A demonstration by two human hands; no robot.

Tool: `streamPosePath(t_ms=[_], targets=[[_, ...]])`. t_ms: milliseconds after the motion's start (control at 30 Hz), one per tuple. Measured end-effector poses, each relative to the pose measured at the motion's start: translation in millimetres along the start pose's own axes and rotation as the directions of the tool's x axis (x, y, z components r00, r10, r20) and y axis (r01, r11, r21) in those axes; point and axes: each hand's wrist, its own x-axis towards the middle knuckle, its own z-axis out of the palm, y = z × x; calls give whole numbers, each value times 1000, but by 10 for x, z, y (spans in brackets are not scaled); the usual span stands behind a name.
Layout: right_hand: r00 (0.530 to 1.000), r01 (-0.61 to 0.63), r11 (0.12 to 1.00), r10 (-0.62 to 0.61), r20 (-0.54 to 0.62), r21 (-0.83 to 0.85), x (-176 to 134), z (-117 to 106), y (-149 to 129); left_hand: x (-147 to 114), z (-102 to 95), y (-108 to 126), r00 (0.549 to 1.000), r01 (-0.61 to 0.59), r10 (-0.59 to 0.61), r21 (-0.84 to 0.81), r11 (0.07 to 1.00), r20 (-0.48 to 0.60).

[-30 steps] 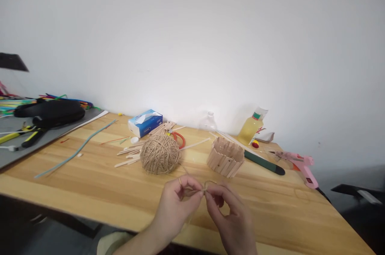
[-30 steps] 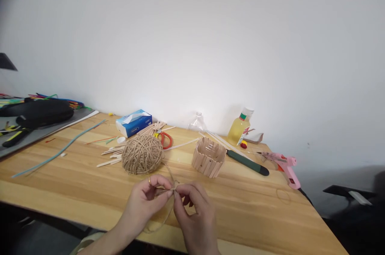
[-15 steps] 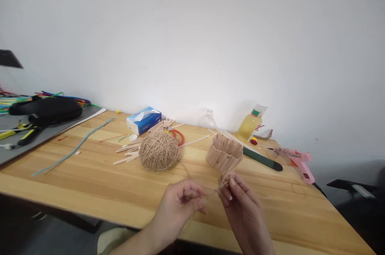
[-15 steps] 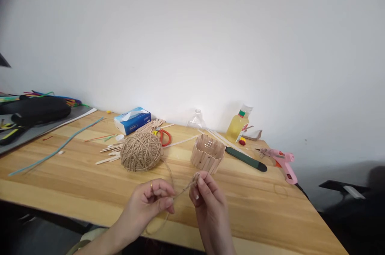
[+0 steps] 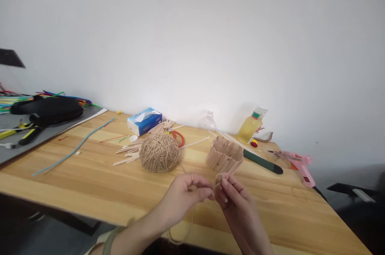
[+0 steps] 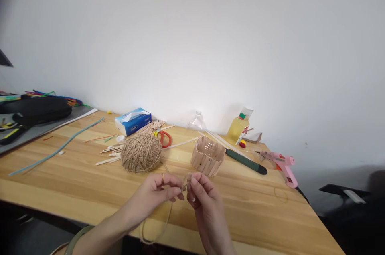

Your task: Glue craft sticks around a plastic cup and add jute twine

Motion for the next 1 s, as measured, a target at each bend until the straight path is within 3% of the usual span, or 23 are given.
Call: streamPosePath(t_ms=[100,200,300,400,567,733,867,1000], targets=[[999,37,996,-39,-21,-76,5,-14,21,34,10,4,998,65,-63,-84,994,22],[996,74,983,-80,-28,-170,-18,-14,71,57,11,-6,997,49,-57,-139,989,-55],[996,83,961,-77,34,-264,-85,34,148,57,36,11,979,-59,43,-74,996,-201],[995,47,950,-17,98,-308,-138,98,206,32,74,43,954,-87,105,73,993,-282],[997,74,917,-54,62,-392,-119,105,189,-17,62,40,942,-144,219,281,949,-256],[992,123,828,-108,60,-547,-99,0,164,-35,7,3,925,-239,355,515,823,-138],[971,199,742,-237,26,-640,-112,-9,204,-52,37,20,942,-210,317,540,815,-112],[951,270,746,-305,49,-609,-112,42,208,-68,65,50,954,-174,270,491,854,-131]])
